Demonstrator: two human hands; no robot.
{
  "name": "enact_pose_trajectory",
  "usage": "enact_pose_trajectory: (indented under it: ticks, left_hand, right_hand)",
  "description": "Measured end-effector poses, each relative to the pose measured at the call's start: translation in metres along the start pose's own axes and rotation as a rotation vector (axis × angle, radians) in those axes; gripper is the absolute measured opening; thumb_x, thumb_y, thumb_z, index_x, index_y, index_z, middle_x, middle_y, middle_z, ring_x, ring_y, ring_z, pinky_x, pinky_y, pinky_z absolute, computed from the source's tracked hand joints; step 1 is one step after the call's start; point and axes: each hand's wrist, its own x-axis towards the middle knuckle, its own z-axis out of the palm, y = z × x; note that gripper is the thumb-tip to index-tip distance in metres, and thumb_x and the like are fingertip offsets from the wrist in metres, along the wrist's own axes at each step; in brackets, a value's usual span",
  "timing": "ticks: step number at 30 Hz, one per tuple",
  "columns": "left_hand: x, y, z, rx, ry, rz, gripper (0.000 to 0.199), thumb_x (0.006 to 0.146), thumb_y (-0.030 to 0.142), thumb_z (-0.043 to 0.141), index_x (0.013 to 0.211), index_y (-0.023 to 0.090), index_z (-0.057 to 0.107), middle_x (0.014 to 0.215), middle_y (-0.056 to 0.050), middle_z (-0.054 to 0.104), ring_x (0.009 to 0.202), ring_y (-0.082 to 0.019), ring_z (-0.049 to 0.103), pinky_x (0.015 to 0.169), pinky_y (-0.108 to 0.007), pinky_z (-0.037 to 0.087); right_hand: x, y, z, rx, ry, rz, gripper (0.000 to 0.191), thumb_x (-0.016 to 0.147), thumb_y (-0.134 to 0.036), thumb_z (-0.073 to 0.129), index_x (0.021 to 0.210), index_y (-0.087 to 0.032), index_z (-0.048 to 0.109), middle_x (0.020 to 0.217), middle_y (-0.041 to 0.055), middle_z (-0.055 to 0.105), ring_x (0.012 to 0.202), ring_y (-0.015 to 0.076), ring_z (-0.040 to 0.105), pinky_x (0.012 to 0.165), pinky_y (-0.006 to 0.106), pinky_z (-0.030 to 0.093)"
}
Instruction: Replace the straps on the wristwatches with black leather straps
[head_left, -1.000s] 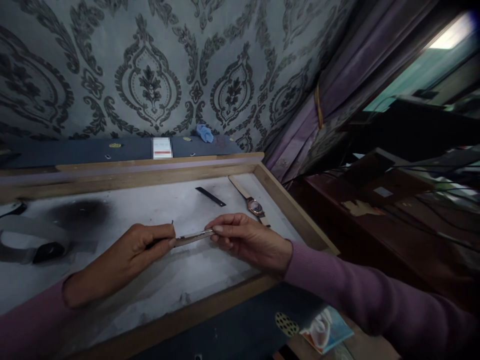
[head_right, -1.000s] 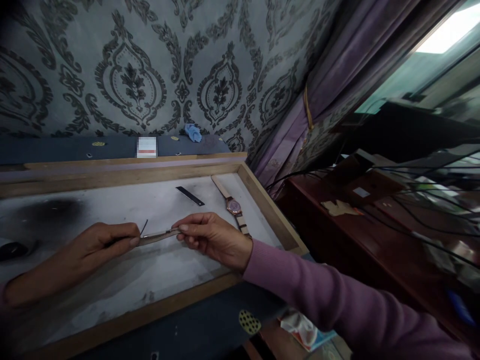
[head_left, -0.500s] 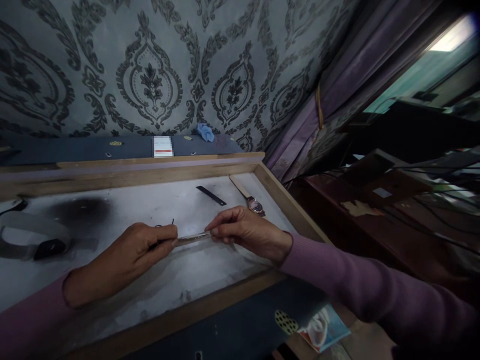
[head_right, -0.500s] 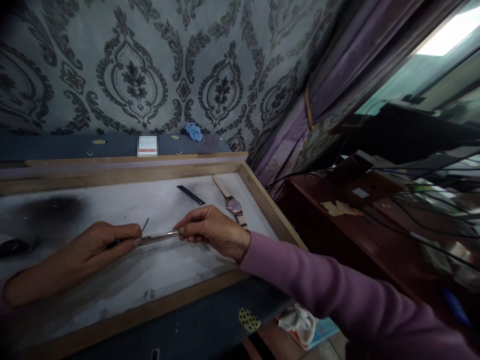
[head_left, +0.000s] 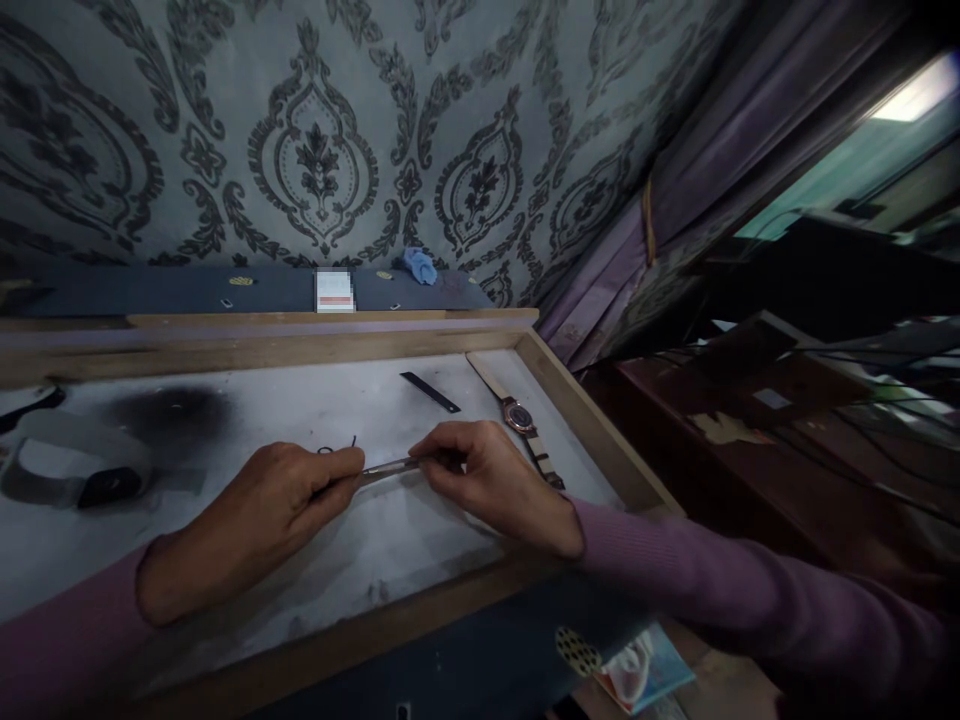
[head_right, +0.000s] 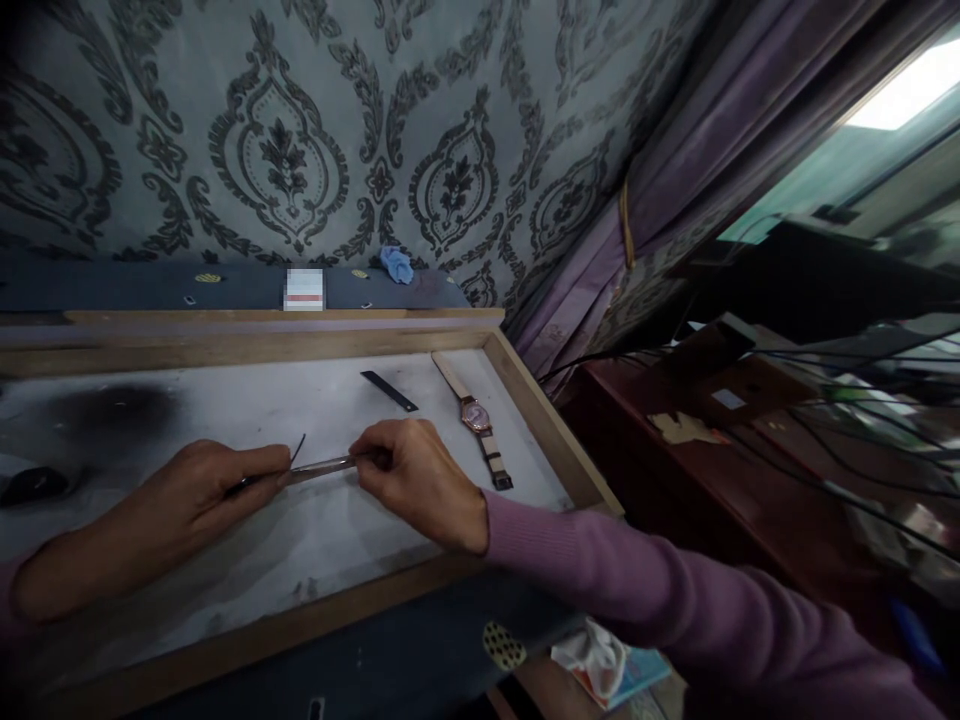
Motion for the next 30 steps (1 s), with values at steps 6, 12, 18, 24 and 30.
enact_pose_trajectory:
  ticks: [6, 12, 18, 24, 30]
  left_hand:
    - [0.001, 0.0, -0.004, -0.087, 0.005, -0.047, 0.029, 0.094, 0.03, 0.035, 0.068, 0.019, 0.043, 0.054, 0.007, 0.032, 0.047, -0.009, 0.035, 0.048, -0.022, 0.024]
    - [0.004, 0.004, -0.004, -0.245, -0.04, -0.022, 0.031, 0.094, 0.03, 0.035, 0.066, 0.019, 0.04, 0.057, 0.007, 0.03, 0.05, -0.008, 0.032, 0.048, -0.021, 0.025]
    - [0.004, 0.007, -0.003, -0.322, -0.069, -0.015, 0.029, 0.094, 0.027, 0.036, 0.067, 0.018, 0.04, 0.061, 0.006, 0.033, 0.054, -0.009, 0.034, 0.051, -0.02, 0.026]
    - [0.004, 0.008, 0.003, -0.324, -0.121, -0.031, 0.028, 0.094, 0.026, 0.036, 0.067, 0.018, 0.04, 0.056, 0.007, 0.028, 0.05, -0.008, 0.03, 0.048, -0.021, 0.024]
    - [0.005, 0.008, 0.007, -0.334, -0.116, -0.001, 0.028, 0.092, 0.021, 0.039, 0.065, 0.018, 0.038, 0.057, 0.008, 0.025, 0.05, -0.007, 0.028, 0.049, -0.02, 0.024]
  right_hand:
    - [-0.013, 0.004, -0.008, 0.182, -0.01, -0.076, 0.029, 0.083, -0.014, 0.055, 0.109, -0.017, 0.069, 0.083, 0.006, 0.069, 0.073, 0.016, 0.064, 0.066, 0.028, 0.049]
    - [-0.016, 0.011, -0.018, 0.098, -0.076, -0.309, 0.024, 0.092, -0.022, 0.052, 0.11, -0.019, 0.068, 0.072, 0.0028, 0.063, 0.065, 0.0133, 0.06, 0.063, 0.026, 0.048]
    - [-0.014, 0.008, -0.018, 0.165, -0.175, -0.258, 0.022, 0.096, -0.027, 0.046, 0.099, -0.016, 0.064, 0.098, 0.0095, 0.062, 0.084, 0.015, 0.059, 0.074, 0.027, 0.048]
    - [-0.015, 0.005, -0.007, 0.245, -0.367, -0.076, 0.031, 0.101, -0.031, 0.028, 0.112, -0.014, 0.053, 0.055, -0.0045, 0.049, 0.047, 0.008, 0.046, 0.049, 0.019, 0.038]
    - [-0.007, -0.002, 0.0, 0.063, -0.349, -0.254, 0.022, 0.097, -0.025, 0.04, 0.097, -0.013, 0.058, 0.076, 0.0022, 0.058, 0.066, 0.0109, 0.052, 0.062, 0.022, 0.04]
